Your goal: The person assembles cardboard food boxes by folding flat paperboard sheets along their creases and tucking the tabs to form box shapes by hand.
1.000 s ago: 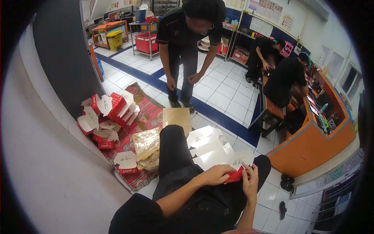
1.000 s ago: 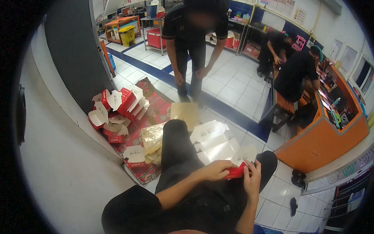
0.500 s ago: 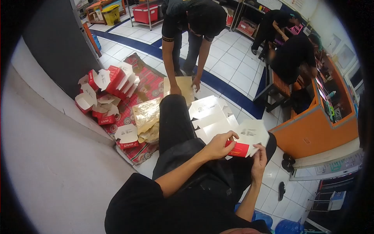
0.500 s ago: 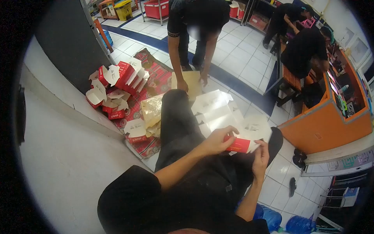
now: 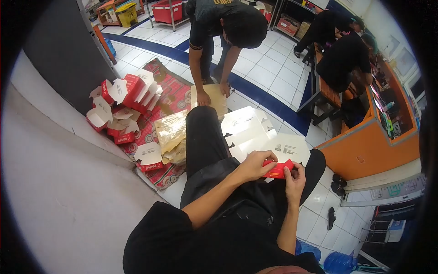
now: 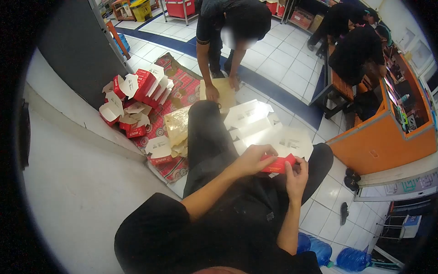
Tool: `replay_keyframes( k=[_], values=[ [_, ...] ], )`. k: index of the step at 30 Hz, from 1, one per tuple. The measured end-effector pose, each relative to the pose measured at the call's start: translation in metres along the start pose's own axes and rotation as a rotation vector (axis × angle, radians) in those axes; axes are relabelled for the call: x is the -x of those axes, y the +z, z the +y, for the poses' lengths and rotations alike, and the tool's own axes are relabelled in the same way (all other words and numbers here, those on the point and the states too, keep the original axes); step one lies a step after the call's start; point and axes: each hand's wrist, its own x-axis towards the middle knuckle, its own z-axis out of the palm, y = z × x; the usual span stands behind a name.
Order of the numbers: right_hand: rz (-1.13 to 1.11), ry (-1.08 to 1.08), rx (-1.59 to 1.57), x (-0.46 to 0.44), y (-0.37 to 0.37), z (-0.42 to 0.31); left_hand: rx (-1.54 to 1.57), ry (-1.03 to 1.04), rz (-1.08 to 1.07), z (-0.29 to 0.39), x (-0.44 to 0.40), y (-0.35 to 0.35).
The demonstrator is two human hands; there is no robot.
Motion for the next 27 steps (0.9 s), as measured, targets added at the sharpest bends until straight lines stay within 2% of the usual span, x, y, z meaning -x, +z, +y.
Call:
replay_keyframes(
  k=[2, 4, 6, 11, 14, 22, 24, 27],
  values=[
    [0.022, -0.114, 0.077, 0.004, 0.008, -0.008, 0.0, -0.009, -0.003, -0.001, -0.001, 0.001],
    [-0.021, -0.084, 0.074, 0.011, 0.012, -0.022, -0.04, 0.087, 0.021, -0.004, -0.001, 0.0],
    [-0.117, -0.046, 0.163, 0.014, 0.014, -0.029, -0.039, 0.095, 0.015, -0.005, -0.001, 0.0],
    [-0.155, -0.064, 0.039, 0.002, -0.006, -0.018, 0.026, 0.085, -0.006, 0.002, -0.001, -0.004],
    [-0.136, -0.01, -0.013, 0.002, -0.008, -0.015, 0.041, 0.078, -0.028, 0.004, 0.0, -0.006],
    [0.054, -0.004, 0.262, 0.009, 0.018, -0.007, -0.06, 0.273, -0.042, -0.002, -0.003, -0.007],
    [0.032, 0.024, 0.235, 0.009, 0.018, -0.009, -0.07, 0.264, -0.043, -0.003, -0.003, -0.009],
    [-0.064, -0.055, 0.214, 0.01, 0.015, -0.016, -0.082, 0.206, -0.067, -0.003, -0.001, -0.015]
  ],
)
